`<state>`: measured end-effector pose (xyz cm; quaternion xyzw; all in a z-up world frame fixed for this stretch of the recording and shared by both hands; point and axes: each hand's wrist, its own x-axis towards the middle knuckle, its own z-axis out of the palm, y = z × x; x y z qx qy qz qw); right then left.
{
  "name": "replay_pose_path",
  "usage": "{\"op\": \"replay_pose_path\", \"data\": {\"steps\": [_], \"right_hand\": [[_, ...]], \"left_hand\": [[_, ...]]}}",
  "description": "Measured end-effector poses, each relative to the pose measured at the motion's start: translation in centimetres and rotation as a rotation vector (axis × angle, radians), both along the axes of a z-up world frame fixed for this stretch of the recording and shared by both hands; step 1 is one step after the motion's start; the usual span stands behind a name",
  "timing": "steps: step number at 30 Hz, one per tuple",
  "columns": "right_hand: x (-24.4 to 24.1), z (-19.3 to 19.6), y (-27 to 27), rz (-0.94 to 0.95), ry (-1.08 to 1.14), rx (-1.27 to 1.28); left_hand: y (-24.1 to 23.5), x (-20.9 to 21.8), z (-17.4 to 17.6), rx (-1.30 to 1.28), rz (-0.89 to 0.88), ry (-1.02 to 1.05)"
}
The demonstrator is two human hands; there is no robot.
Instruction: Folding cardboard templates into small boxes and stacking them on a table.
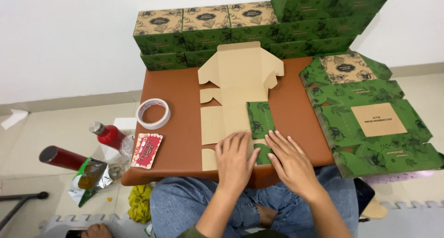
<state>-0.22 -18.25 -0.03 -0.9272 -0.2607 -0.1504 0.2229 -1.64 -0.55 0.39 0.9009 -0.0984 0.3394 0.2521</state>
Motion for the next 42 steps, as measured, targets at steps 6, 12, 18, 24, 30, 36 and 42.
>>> {"op": "replay_pose_path", "data": {"steps": [6, 12, 18, 24, 30, 36, 42], "right_hand": [[0.1, -0.6, -0.2, -0.013, -0.058, -0.004], [-0.1, 0.0, 0.0, -0.031, -0.11, 0.021], [0.0, -0.4, 0.0, -0.03, -0.114, 0.023], [-0.1, -0.3, 0.1, -0.024, -0.125, 0.025], [-0.1, -0.5, 0.1, -0.033, -0.131, 0.009], [-0.2, -0.5, 0.2, -0.03, -0.12, 0.015], [-0.4, -0.2, 0.2, -0.025, -0.111, 0.038]], "left_hand": [[4.3, -5.9, -5.7, 0.177, 0.474, 0.141], [5.8, -8.2, -6.8, 0.145, 0.398, 0.296], [3.0, -8.2, -4.1, -0.109, 0.0, 0.208], [0.4, -8.3, -3.5, 0.143, -0.093, 0.25], [0.3, -7.5, -2.2, 0.115, -0.087, 0.223], [1.0, -3.7, -2.2, 0.1, -0.077, 0.259], [1.2, -3.2, -2.4, 0.088, -0.083, 0.251]]}}
